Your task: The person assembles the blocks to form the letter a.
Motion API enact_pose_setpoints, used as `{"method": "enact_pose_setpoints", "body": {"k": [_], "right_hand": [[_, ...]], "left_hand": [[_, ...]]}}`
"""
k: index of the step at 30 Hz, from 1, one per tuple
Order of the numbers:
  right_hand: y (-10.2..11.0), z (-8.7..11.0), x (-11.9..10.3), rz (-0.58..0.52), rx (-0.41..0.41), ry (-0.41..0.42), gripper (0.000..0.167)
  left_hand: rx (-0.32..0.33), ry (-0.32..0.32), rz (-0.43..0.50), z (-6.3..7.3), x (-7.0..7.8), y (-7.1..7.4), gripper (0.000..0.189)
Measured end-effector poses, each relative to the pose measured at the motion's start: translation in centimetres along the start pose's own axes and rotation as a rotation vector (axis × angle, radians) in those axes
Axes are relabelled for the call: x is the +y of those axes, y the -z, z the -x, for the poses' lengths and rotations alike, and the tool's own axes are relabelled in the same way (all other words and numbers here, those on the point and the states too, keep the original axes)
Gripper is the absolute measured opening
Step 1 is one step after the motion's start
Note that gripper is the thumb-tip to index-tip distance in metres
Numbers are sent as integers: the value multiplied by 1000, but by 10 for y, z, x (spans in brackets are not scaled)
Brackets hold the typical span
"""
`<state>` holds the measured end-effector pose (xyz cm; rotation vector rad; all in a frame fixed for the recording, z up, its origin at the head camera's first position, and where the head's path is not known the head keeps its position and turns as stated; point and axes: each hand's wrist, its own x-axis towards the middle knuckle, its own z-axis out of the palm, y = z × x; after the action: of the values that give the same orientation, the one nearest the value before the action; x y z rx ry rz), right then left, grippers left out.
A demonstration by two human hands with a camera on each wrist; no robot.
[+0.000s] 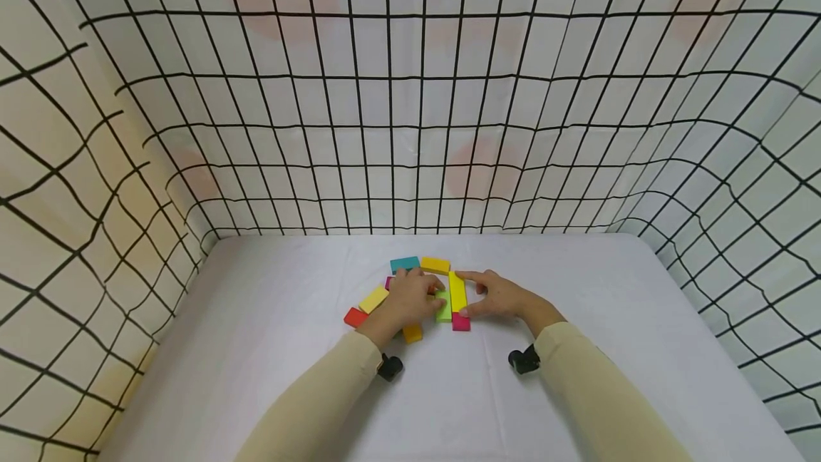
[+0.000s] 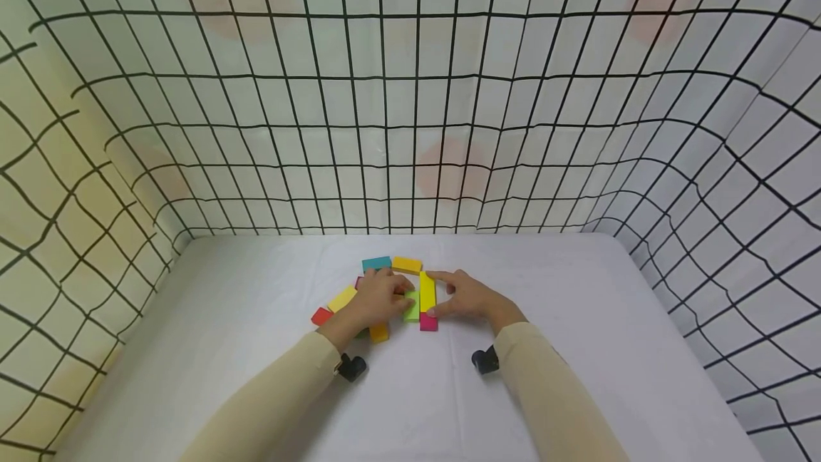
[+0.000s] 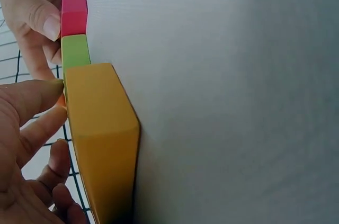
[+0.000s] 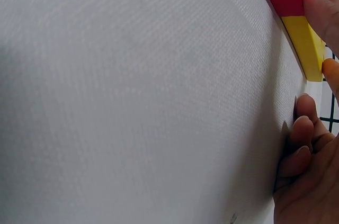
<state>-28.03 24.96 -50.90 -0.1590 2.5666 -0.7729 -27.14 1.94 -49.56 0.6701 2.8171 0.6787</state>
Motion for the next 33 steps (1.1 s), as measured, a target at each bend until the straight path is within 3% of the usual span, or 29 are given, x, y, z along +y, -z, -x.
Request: {"method": "enact_pose_setpoints", "body": {"k": [8,18,25,29,33], "right_hand": [[0,1,-1,-6,0,8,93],[0,2,-1,-12,1,-1,94],[0,2,-2,-10,1,-5,95],[1,2,-3,-5,-1,-12,94],[0,2,-3,4,-5,-13,94]], "left_hand": [[-14,19,-18,0,0,-1,34],[-6,47,28,1,-4,-3,35],[12,58,-42,6,-10,1,33],[24,33,-43,8,-18,4,35],[-29,-30,-35,10,-27,6,45]]}}
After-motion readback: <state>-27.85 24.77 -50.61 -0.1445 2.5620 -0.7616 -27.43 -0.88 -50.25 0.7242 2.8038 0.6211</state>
